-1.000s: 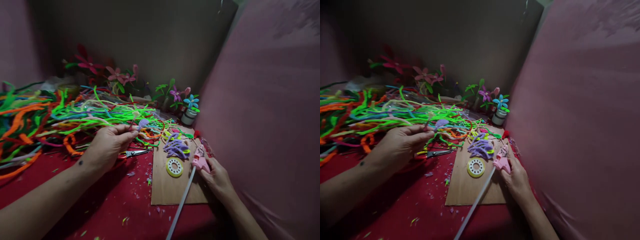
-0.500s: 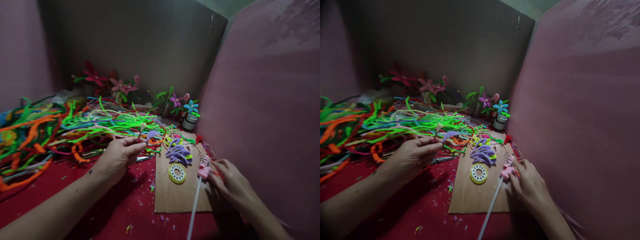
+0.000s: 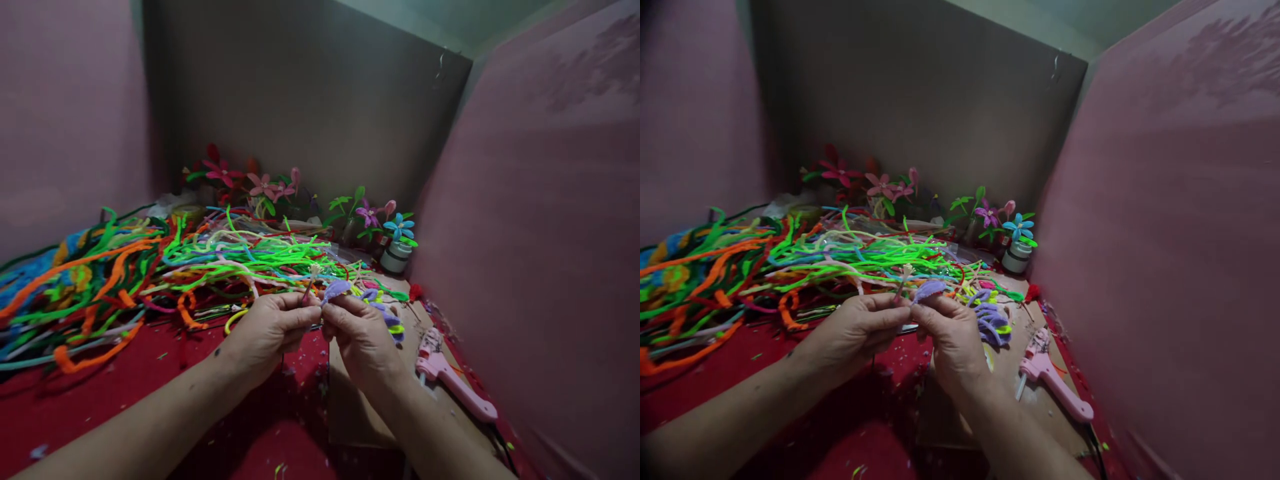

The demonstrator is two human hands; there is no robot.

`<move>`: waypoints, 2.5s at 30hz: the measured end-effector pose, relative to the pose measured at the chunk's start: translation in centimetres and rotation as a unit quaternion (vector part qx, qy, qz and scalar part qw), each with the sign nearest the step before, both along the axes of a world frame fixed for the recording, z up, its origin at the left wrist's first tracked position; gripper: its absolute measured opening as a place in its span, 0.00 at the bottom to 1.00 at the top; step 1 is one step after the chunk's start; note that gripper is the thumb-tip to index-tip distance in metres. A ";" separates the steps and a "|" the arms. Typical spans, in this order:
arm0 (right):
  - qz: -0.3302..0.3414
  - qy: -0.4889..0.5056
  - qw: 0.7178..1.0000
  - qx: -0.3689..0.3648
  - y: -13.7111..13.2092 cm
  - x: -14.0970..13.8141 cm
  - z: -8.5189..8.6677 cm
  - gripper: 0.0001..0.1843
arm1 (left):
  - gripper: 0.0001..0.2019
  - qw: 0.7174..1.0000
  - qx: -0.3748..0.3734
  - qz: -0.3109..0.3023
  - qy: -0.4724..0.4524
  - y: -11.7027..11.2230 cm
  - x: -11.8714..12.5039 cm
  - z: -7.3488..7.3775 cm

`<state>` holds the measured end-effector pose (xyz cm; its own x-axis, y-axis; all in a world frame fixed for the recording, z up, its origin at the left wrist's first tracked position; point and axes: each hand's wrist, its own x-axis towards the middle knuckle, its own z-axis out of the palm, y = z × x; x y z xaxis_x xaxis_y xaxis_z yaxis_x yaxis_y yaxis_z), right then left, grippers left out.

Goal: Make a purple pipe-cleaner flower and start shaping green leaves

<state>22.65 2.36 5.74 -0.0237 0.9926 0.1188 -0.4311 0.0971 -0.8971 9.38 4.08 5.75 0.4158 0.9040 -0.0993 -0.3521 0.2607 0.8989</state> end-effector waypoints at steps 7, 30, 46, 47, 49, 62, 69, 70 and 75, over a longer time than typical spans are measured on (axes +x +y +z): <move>-0.013 0.047 0.998 -0.039 0.4 0.1 -0.2 0.06 | 0.09 0.999 0.018 -0.040 -0.007 0.0 0.1 -0.2; -0.025 0.069 0.997 -0.014 -0.2 0.0 -0.2 0.03 | 0.09 0.982 0.130 0.072 0.114 -1.0 0.7 0.7; -0.017 0.065 0.998 -0.017 -0.4 -0.3 -0.3 0.03 | 0.09 0.982 0.135 0.070 0.110 -1.0 0.7 0.4; -0.018 0.068 0.997 -0.017 -0.4 -0.3 -0.3 0.04 | 0.09 0.982 0.136 0.072 0.113 -1.0 0.7 0.4; -0.018 0.068 0.997 -0.015 -0.4 -0.3 -0.2 0.05 | 0.09 0.980 0.139 0.077 0.119 -1.1 0.7 0.5; -0.006 0.103 0.993 -0.061 -0.9 -0.3 -0.1 0.08 | 0.07 0.978 0.144 0.069 0.131 -1.4 0.8 1.2; -0.006 0.104 0.992 -0.068 -1.2 -0.4 -0.3 0.10 | 0.08 0.987 0.122 0.023 0.099 -1.3 0.6 0.9; -0.006 0.107 0.992 -0.068 -1.2 -0.4 -0.3 0.09 | 0.09 0.989 0.117 0.013 0.090 -1.2 0.6 0.8; 0.014 0.111 0.992 -0.065 -1.3 -0.3 -0.5 0.11 | 0.10 0.993 0.079 -0.036 0.081 -0.8 0.1 0.5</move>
